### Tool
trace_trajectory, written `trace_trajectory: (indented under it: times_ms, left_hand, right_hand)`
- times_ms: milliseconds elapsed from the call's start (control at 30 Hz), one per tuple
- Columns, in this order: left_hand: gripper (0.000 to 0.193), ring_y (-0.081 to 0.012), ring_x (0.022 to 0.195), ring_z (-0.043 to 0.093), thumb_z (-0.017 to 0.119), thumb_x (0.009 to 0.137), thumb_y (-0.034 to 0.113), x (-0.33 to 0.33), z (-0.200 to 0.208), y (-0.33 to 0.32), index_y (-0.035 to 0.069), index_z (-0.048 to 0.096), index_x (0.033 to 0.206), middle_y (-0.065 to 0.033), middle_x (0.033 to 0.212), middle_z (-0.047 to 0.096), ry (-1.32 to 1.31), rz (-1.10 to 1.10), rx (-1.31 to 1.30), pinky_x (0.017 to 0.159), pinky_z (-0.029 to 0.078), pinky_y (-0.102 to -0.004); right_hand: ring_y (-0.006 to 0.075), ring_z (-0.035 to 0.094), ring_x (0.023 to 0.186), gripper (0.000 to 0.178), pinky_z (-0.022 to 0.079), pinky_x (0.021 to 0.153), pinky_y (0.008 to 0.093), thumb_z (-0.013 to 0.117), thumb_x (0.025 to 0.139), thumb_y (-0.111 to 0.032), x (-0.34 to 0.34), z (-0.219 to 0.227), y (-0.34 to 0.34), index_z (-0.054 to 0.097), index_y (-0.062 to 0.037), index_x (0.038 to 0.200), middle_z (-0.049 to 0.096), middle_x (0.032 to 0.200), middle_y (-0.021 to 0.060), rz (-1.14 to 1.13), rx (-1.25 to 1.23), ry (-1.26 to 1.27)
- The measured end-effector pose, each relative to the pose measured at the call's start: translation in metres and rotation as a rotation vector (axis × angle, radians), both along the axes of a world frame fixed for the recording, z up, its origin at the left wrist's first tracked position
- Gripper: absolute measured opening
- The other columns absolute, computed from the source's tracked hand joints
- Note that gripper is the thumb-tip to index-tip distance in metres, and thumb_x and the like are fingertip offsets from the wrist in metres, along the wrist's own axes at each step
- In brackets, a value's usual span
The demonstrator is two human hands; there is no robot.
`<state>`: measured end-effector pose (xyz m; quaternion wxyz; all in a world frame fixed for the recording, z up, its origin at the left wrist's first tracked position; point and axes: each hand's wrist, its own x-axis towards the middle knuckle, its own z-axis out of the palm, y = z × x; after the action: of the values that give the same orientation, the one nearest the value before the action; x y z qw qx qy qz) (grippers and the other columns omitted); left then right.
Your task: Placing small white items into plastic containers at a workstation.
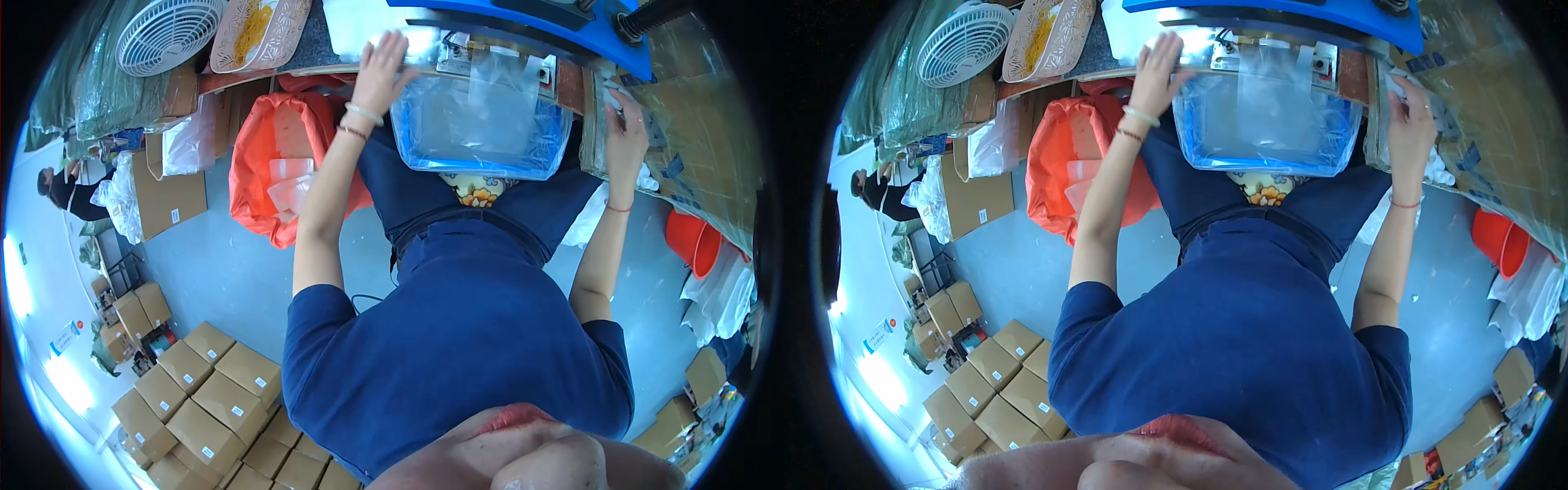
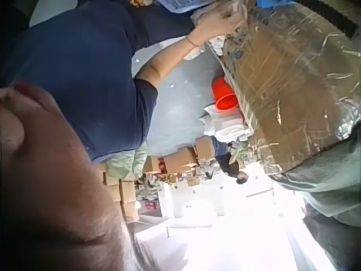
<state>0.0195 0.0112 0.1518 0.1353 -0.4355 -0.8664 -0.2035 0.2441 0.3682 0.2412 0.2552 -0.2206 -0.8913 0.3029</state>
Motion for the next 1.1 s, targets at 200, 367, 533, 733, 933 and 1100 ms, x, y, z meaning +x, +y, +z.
trace_trajectory:
  times_ms: [200, 367, 533, 733, 933, 1100]
  left_hand:
    - [0.017, -0.0249, 0.108, 0.066, 0.067, 0.084, 0.007, 0.026, 0.021, 0.006, 0.006, 0.071, 0.1, -0.0069, 0.106, 0.072, 0.017, 0.07, 0.225, 0.097, 0.046, -0.0394]
    - [0.019, -0.009, 0.082, 0.066, 0.076, 0.082, 0.008, 0.066, 0.067, 0.022, 0.0, 0.074, 0.099, -0.0065, 0.091, 0.075, -0.587, 0.269, 0.499, 0.076, 0.051, -0.0239]
    - [0.021, -0.005, 0.08, 0.062, 0.076, 0.085, 0.011, 0.095, 0.095, 0.038, 0.0, 0.075, 0.102, -0.0038, 0.091, 0.073, -0.856, 0.117, 0.547, 0.073, 0.049, -0.0199]
    - [0.023, -0.009, 0.084, 0.065, 0.073, 0.089, 0.016, 0.097, 0.114, 0.048, -0.001, 0.074, 0.103, -0.0075, 0.093, 0.074, -1.206, -0.109, 0.446, 0.074, 0.052, -0.023]
    - [0.024, -0.0198, 0.086, 0.071, 0.068, 0.092, 0.015, 0.098, 0.075, 0.061, -0.005, 0.07, 0.107, -0.0139, 0.096, 0.073, -1.827, -0.224, 0.35, 0.073, 0.058, -0.0289]
    - [0.027, -0.0241, 0.103, 0.067, 0.062, 0.094, 0.007, 0.075, 0.053, 0.095, -0.007, 0.064, 0.116, -0.0139, 0.111, 0.069, -2.058, -0.082, 0.879, 0.086, 0.056, -0.0357]
  right_hand:
    - [0.0113, 0.063, 0.093, 0.025, 0.05, 0.082, 0.0251, 0.068, 0.091, -0.012, 0.003, 0.024, -0.022, 0.068, -0.0113, 0.116, 0.069, 0.111, 0.0025, 0.067, -0.179, 0.076]
    - [0.01, 0.062, 0.087, 0.024, 0.05, 0.08, 0.0242, 0.072, 0.087, -0.01, 0.001, 0.016, -0.102, 0.071, -0.0082, 0.111, 0.07, 0.101, 0.002, 0.322, -0.498, 0.004]
    - [0.0159, 0.065, 0.096, 0.025, 0.05, 0.083, 0.027, 0.076, 0.083, -0.01, -0.025, 0.072, -0.109, 0.071, -0.0039, 0.107, 0.071, 0.106, 0.0078, 0.448, -0.296, 0.298]
    - [0.0261, 0.065, 0.094, 0.024, 0.05, 0.082, 0.0321, 0.07, 0.087, -0.015, -0.033, 0.084, -0.086, 0.068, -0.0035, 0.108, 0.069, 0.099, 0.011, 0.644, 0.041, 0.022]
    - [0.0293, 0.065, 0.092, 0.03, 0.05, 0.08, 0.034, 0.063, 0.092, -0.025, -0.048, 0.038, -0.062, 0.064, -0.0073, 0.116, 0.069, 0.1, 0.0131, 0.694, -0.196, -0.246]
    - [0.0336, 0.066, 0.096, 0.029, 0.053, 0.081, 0.0387, 0.059, 0.096, -0.026, -0.011, 0.063, -0.027, 0.063, -0.0095, 0.119, 0.069, 0.101, 0.0135, 0.285, 0.432, -0.108]
